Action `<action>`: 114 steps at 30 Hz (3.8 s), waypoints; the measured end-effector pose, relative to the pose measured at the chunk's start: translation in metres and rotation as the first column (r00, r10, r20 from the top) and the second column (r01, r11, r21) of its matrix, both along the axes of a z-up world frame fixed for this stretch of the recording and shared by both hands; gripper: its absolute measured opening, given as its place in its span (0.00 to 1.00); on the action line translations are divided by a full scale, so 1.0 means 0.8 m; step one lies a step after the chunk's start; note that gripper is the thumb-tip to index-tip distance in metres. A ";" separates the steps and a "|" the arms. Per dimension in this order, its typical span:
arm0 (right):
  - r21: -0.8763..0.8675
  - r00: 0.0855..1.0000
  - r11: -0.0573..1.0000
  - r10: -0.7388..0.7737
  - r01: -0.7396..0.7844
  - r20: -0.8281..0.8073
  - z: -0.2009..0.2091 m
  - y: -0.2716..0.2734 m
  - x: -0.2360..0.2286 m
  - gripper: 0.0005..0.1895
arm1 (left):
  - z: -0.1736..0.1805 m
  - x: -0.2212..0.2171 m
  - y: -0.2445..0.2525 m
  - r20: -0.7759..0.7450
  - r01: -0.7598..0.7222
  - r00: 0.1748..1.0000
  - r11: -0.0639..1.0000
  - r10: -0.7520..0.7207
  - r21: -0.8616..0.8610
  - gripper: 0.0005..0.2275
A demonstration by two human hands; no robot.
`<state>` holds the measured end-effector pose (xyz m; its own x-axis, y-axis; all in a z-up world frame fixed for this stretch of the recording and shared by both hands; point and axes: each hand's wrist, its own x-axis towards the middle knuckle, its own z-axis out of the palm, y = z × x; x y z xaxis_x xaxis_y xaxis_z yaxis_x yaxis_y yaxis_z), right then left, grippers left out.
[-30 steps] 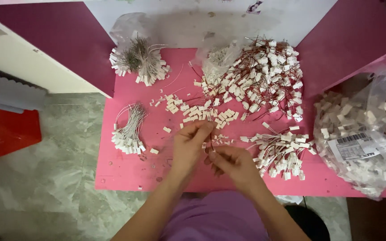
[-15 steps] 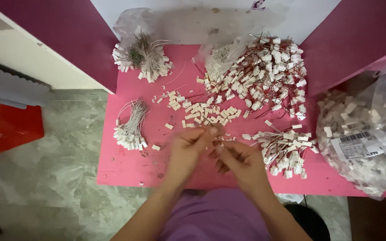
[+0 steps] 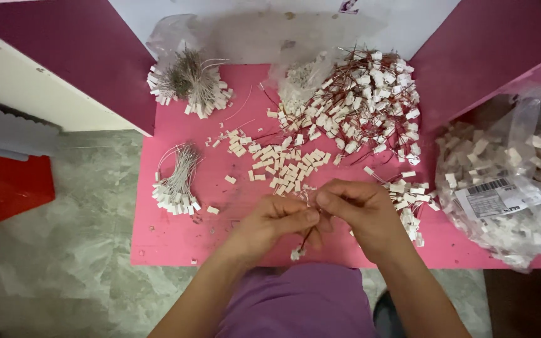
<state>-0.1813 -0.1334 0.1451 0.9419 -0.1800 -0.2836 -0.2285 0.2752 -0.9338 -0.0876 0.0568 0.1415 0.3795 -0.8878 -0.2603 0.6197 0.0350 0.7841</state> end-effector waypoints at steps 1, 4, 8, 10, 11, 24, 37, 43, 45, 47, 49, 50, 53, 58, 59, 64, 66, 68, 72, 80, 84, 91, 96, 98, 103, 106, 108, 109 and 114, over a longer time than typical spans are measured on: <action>0.002 1.000 1.000 0.001 -0.001 0.001 0.000 0.001 0.001 0.11 | 0.003 0.002 0.003 0.001 -0.001 1.000 1.000 0.001 0.002 0.11; 0.057 1.000 0.998 0.006 -0.006 -0.001 -0.007 0.003 0.001 0.09 | 0.012 0.005 0.010 -0.015 0.080 0.997 0.996 -0.081 -0.042 0.12; 0.089 1.000 0.996 -0.022 0.021 0.012 -0.027 0.001 -0.003 0.07 | 0.022 0.008 0.011 -0.005 0.184 0.983 0.982 -0.185 -0.046 0.13; 0.051 1.000 0.999 -0.009 0.008 0.021 -0.029 0.002 -0.003 0.06 | 0.027 0.009 0.011 0.003 0.228 0.974 0.974 -0.228 0.004 0.13; 0.033 1.000 0.999 0.010 -0.010 0.002 -0.028 0.001 -0.002 0.07 | 0.029 0.010 0.010 -0.036 0.240 0.970 0.970 -0.239 0.034 0.13; -0.058 0.999 0.997 0.040 -0.041 -0.007 -0.010 0.004 -0.006 0.10 | 0.025 0.014 0.004 0.133 0.119 0.980 0.975 -0.145 0.185 0.12; -0.094 0.985 0.986 -0.143 0.135 -0.095 -0.047 0.015 -0.007 0.12 | -0.022 -0.011 0.007 0.246 -0.108 0.969 0.951 0.036 0.290 0.10; -0.401 0.938 0.915 -0.091 -0.053 -0.333 -0.130 -0.048 0.036 0.12 | -0.070 -0.018 0.031 0.399 -0.362 0.888 0.882 0.228 0.303 0.05; -0.418 0.932 0.909 -0.163 0.014 -0.323 -0.213 -0.077 0.058 0.16 | -0.068 -0.011 0.031 0.270 -0.379 0.911 0.892 0.312 0.248 0.04; -0.728 0.988 0.682 -0.051 -0.075 -0.149 -0.227 -0.078 0.080 0.26 | -0.052 -0.012 0.031 0.251 -0.363 0.925 0.863 0.286 0.351 0.04; -0.934 0.991 0.351 0.130 -0.071 -0.026 -0.225 -0.071 0.103 0.37 | -0.045 -0.011 0.034 0.231 -0.342 0.937 0.824 0.263 0.452 0.05; -0.900 0.946 0.292 0.104 -0.324 -0.307 -0.216 -0.065 0.113 0.40 | -0.047 -0.012 0.036 0.249 -0.335 0.938 0.821 0.243 0.462 0.05; -0.831 0.848 0.169 0.087 -0.530 -0.523 -0.243 -0.068 0.127 0.38 | -0.059 -0.009 0.042 0.251 -0.334 0.938 0.812 0.238 0.478 0.05; -0.839 0.837 0.069 0.143 -0.540 -0.527 -0.266 -0.075 0.130 0.29 | -0.055 -0.006 0.043 0.238 -0.317 0.943 0.835 0.231 0.449 0.07; -0.838 0.839 0.098 0.162 -0.537 -0.519 -0.266 -0.077 0.130 0.28 | -0.048 -0.005 0.040 0.221 -0.306 0.950 0.816 0.223 0.491 0.06; -0.930 0.873 -0.010 0.342 -0.367 -0.348 -0.275 -0.089 0.123 0.10 | -0.042 -0.003 0.038 0.223 -0.294 0.954 0.786 0.202 0.544 0.06; -0.712 0.963 0.658 0.083 -0.247 -0.257 -0.207 -0.075 0.122 0.16 | -0.045 0.000 0.038 0.215 -0.290 0.955 0.796 0.205 0.532 0.06; -0.381 0.963 0.921 -0.024 -0.083 -0.269 -0.196 -0.072 0.111 0.16 | -0.049 0.002 0.037 0.212 -0.296 0.953 0.807 0.216 0.511 0.06; 0.609 0.995 0.787 -0.083 0.102 -0.058 -0.206 -0.059 0.067 0.16 | -0.024 0.011 0.021 0.142 -0.308 0.950 0.779 0.277 0.545 0.05; 0.745 0.996 0.662 -0.090 0.074 -0.019 -0.167 -0.010 0.039 0.19 | -0.089 0.020 -0.009 0.054 -0.317 0.947 0.900 0.316 0.298 0.06; 0.714 0.997 0.695 -0.051 0.082 -0.065 -0.147 -0.010 0.035 0.21 | -0.094 0.022 -0.006 0.133 -0.299 0.953 0.921 0.273 0.250 0.07; 0.597 0.992 0.797 -0.018 0.089 -0.125 -0.132 -0.006 0.023 0.21 | -0.059 0.031 0.004 0.272 -0.297 0.937 0.910 0.220 0.288 0.07; 0.733 0.997 0.676 0.051 -0.074 0.054 -0.127 -0.008 0.018 0.12 | -0.032 0.036 0.009 0.305 -0.263 0.940 0.893 0.152 0.366 0.05; 0.669 0.995 0.743 0.069 -0.004 -0.070 -0.093 -0.001 0.024 0.15 | -0.038 0.036 0.012 0.326 -0.275 0.932 0.900 0.161 0.339 0.05; 0.571 0.934 0.804 0.060 0.163 -0.352 -0.070 0.009 0.025 0.17 | -0.048 0.035 0.019 0.328 -0.280 0.928 0.914 0.178 0.295 0.04; 0.557 0.970 0.826 0.056 0.088 -0.236 -0.088 0.004 0.018 0.12 | -0.040 0.034 0.021 0.407 -0.237 0.903 0.949 0.136 0.207 0.05; 0.580 0.973 0.812 0.077 0.065 -0.217 -0.098 -0.001 0.013 0.10 | -0.023 0.033 0.022 0.335 -0.218 0.936 0.926 0.109 0.308 0.04; 0.580 0.973 0.812 0.077 0.066 -0.219 -0.097 -0.001 0.012 0.10 | -0.022 0.032 0.022 0.334 -0.218 0.936 0.926 0.109 0.309 0.04; 0.582 0.942 0.798 0.058 0.155 -0.331 -0.073 0.010 0.016 0.13 | -0.007 0.027 0.021 0.292 -0.148 0.955 0.927 0.044 0.346 0.05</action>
